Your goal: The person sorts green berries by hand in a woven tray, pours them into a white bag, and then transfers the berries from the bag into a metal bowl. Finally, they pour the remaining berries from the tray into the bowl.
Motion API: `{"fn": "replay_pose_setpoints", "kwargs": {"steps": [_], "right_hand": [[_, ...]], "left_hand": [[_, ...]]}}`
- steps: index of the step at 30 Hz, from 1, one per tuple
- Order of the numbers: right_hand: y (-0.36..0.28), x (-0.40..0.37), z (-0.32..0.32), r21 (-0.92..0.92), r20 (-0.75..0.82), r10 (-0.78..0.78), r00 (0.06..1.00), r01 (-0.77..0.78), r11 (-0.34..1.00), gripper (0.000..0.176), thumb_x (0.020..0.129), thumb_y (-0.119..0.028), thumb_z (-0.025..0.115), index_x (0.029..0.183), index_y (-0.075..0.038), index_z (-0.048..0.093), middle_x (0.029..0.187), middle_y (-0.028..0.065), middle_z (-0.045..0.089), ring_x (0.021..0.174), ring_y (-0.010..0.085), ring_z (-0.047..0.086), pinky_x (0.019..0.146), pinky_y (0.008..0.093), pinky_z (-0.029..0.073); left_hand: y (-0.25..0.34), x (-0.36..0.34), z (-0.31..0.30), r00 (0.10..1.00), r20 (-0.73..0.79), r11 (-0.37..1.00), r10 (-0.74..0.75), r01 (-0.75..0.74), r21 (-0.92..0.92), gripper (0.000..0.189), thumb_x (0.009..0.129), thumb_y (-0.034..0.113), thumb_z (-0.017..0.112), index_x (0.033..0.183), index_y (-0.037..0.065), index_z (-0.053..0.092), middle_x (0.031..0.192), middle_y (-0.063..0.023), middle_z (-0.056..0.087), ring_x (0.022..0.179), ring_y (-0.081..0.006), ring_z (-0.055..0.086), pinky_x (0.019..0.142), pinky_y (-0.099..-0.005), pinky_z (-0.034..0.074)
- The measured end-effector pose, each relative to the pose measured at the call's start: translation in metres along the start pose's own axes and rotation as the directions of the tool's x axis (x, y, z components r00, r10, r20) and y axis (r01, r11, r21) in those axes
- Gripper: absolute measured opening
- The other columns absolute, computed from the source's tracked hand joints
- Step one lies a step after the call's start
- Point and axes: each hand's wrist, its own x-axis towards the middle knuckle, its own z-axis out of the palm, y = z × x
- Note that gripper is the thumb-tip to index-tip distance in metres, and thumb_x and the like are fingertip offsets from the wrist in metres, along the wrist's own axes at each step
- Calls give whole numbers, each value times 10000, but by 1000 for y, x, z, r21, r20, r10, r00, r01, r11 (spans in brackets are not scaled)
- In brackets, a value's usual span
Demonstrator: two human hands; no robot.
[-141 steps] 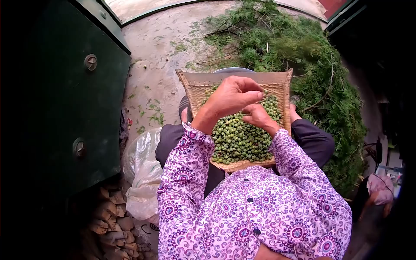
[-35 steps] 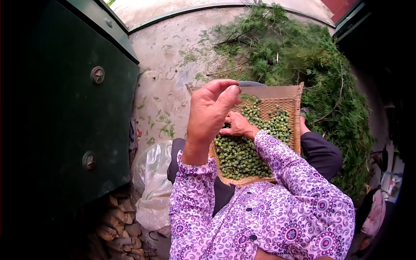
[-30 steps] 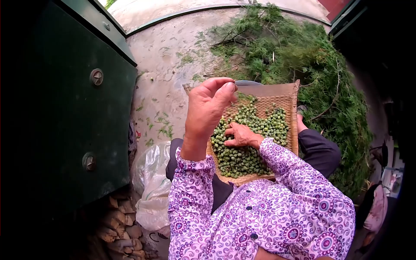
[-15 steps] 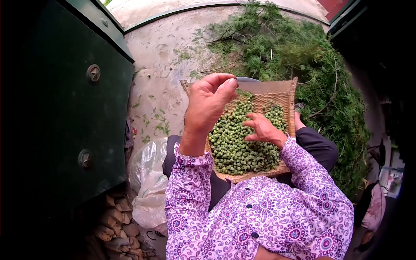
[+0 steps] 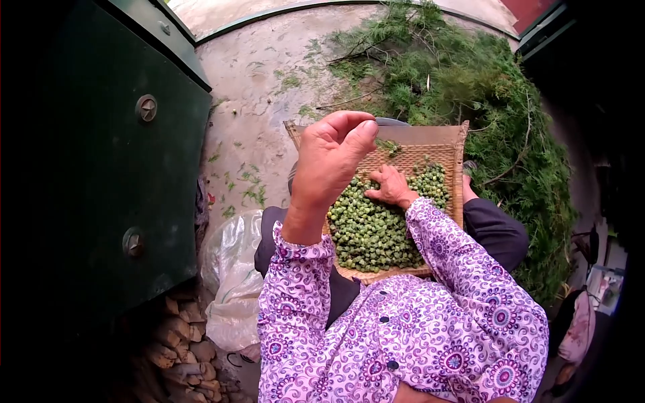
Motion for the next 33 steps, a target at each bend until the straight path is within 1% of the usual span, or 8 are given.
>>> {"fn": "replay_pose_setpoints", "kwargs": {"steps": [4, 8, 14, 20, 22, 25, 27, 33], "right_hand": [[2, -17, -10, 102, 92, -29, 995, 19, 995, 435, 717, -439, 599, 1013, -120, 596, 989, 203, 502, 972, 350, 491, 821, 459, 403], [-3, -57, -18, 94, 163, -66, 984, 51, 994, 414, 713, -414, 603, 994, -110, 611, 886, 187, 524, 899, 337, 517, 772, 446, 422], [-9, -127, -19, 105, -12, -291, 957, 291, 951, 263, 693, -250, 638, 909, -102, 620, 930, 131, 532, 876, 304, 514, 739, 436, 430], [-5, -151, -70, 74, 320, -334, 887, 328, 942, 426, 646, -278, 703, 1015, -80, 624, 1162, 178, 511, 1015, 347, 503, 874, 415, 413], [8, -126, -76, 142, 179, -271, 946, 248, 958, 496, 625, -277, 726, 1046, -42, 609, 1185, 202, 501, 1037, 356, 500, 898, 406, 408], [45, -65, -59, 143, -164, -116, 980, 140, 980, 425, 648, -204, 706, 999, 1, 582, 923, 184, 541, 863, 332, 534, 769, 398, 447], [59, -26, -52, 147, -178, 43, 983, -17, 989, 455, 644, -206, 717, 1026, -16, 558, 917, 189, 534, 867, 330, 527, 763, 402, 444], [63, 38, -32, 159, -320, 230, 919, -187, 969, 495, 653, -232, 736, 1082, -96, 530, 1039, 182, 485, 935, 345, 521, 804, 421, 437]], "left_hand": [[-4, 0, 4, 999, 37, 999, -31, 30, 23, 181, 862, 140, 564, 947, -12, 615, 836, -67, 637, 693, -92, 589, 635, -215, 480], [-10, 0, 8, 996, 62, 997, -63, 61, 42, 191, 859, 151, 570, 952, -10, 614, 827, -65, 638, 678, -93, 592, 620, -208, 481], [-19, -1, 5, 992, 101, 996, -76, 71, 53, 197, 855, 155, 576, 958, -10, 610, 822, -64, 637, 680, -93, 595, 621, -213, 489], [-18, -2, 3, 990, 125, 997, -60, 53, 54, 191, 854, 151, 579, 958, -6, 613, 824, -60, 635, 680, -90, 590, 631, -211, 489], [-13, -3, 4, 992, 105, 996, -66, 60, 67, 195, 854, 153, 580, 962, -7, 613, 832, -62, 634, 683, -91, 590, 633, -210, 488], [-8, -4, 1, 995, 94, 998, -45, 41, 40, 198, 856, 153, 577, 963, -11, 612, 846, -73, 636, 689, -95, 593, 634, -209, 484], [-4, -4, -3, 996, 78, 999, -32, 30, 28, 199, 858, 153, 575, 963, -12, 611, 848, -77, 636, 691, -97, 596, 636, -212, 483], [5, -3, -12, 999, -42, 1000, -7, 7, -20, 202, 864, 146, 565, 974, -18, 607, 872, -100, 641, 720, -116, 611, 653, -230, 492]]}}
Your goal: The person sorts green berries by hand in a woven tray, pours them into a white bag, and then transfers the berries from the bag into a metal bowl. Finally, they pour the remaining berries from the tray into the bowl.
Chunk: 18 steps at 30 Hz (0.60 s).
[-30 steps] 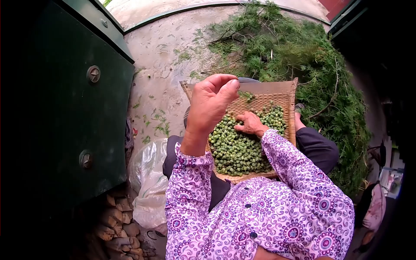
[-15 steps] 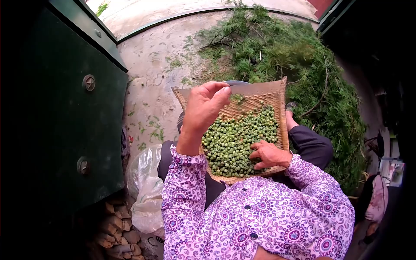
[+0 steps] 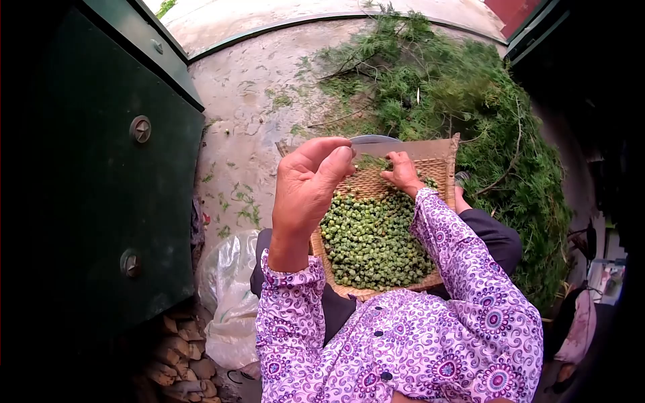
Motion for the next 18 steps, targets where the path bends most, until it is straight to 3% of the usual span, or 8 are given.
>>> {"fn": "replay_pose_setpoints", "kwargs": {"steps": [3, 7, 8, 10, 12, 13, 15, 18], "right_hand": [[-9, 7, 3, -65, 74, 66, 995, -61, 996, 515, 644, -232, 745, 1095, -124, 523, 1029, 179, 475, 938, 349, 520, 798, 427, 439], [8, 19, 20, 13, -10, 16, 1000, -16, 1000, 326, 600, -181, 740, 865, -54, 597, 894, 181, 509, 898, 338, 533, 748, 402, 456], [15, 26, 23, 29, -64, 32, 997, -30, 999, 207, 594, -131, 703, 738, -27, 596, 775, 165, 563, 822, 310, 566, 707, 377, 466], [22, 27, 19, 100, -52, 73, 996, -68, 993, 184, 597, -120, 686, 731, -31, 597, 738, 154, 582, 777, 299, 579, 689, 369, 470], [32, 28, 17, 175, -89, 110, 990, -93, 980, 139, 608, -107, 652, 720, -45, 600, 712, 113, 626, 673, 252, 602, 644, 334, 478], [40, 30, 19, 174, -94, 109, 990, -91, 981, 139, 608, -107, 652, 720, -45, 600, 712, 113, 626, 673, 252, 602, 644, 334, 478], [47, 33, 18, 380, -30, 280, 960, -248, 891, 142, 617, -107, 643, 737, -41, 603, 712, 112, 626, 679, 226, 602, 656, 321, 477], [40, 20, 1, 358, 13, 280, 960, -265, 895, 150, 638, -127, 621, 765, -46, 611, 734, 115, 632, 705, 217, 603, 685, 320, 477]], "left_hand": [[1, 1, 1, 1000, -3, 1000, 6, -6, 10, 205, 864, 145, 566, 982, -17, 605, 874, -102, 641, 723, -116, 612, 656, -231, 492], [2, 0, -2, 999, 17, 999, -28, 29, -29, 232, 833, 146, 620, 990, -24, 602, 852, -50, 618, 728, -87, 572, 650, -202, 463], [3, 0, -1, 999, 12, 999, -30, 30, -42, 232, 833, 146, 620, 990, -24, 602, 848, -47, 617, 727, -85, 569, 649, -202, 462], [3, -1, 0, 1000, 11, 998, -28, 29, -56, 232, 833, 146, 620, 990, -25, 603, 843, -44, 616, 727, -84, 567, 648, -203, 460], [0, -1, 1, 1000, 18, 1000, 9, -9, 2, 207, 862, 146, 571, 985, -16, 606, 870, -95, 642, 727, -108, 609, 664, -222, 489], [0, -1, 1, 1000, 21, 1000, 13, -13, 1, 207, 862, 146, 571, 985, -16, 606, 870, -95, 642, 727, -108, 609, 664, -222, 489], [0, -1, 2, 999, 32, 1000, -3, 3, 5, 207, 860, 150, 575, 981, -15, 606, 866, -90, 642, 726, -106, 608, 662, -221, 488], [-2, -2, 3, 999, 43, 1000, -10, 11, -12, 203, 859, 150, 576, 976, -14, 607, 864, -86, 642, 724, -105, 607, 658, -220, 487]]}}
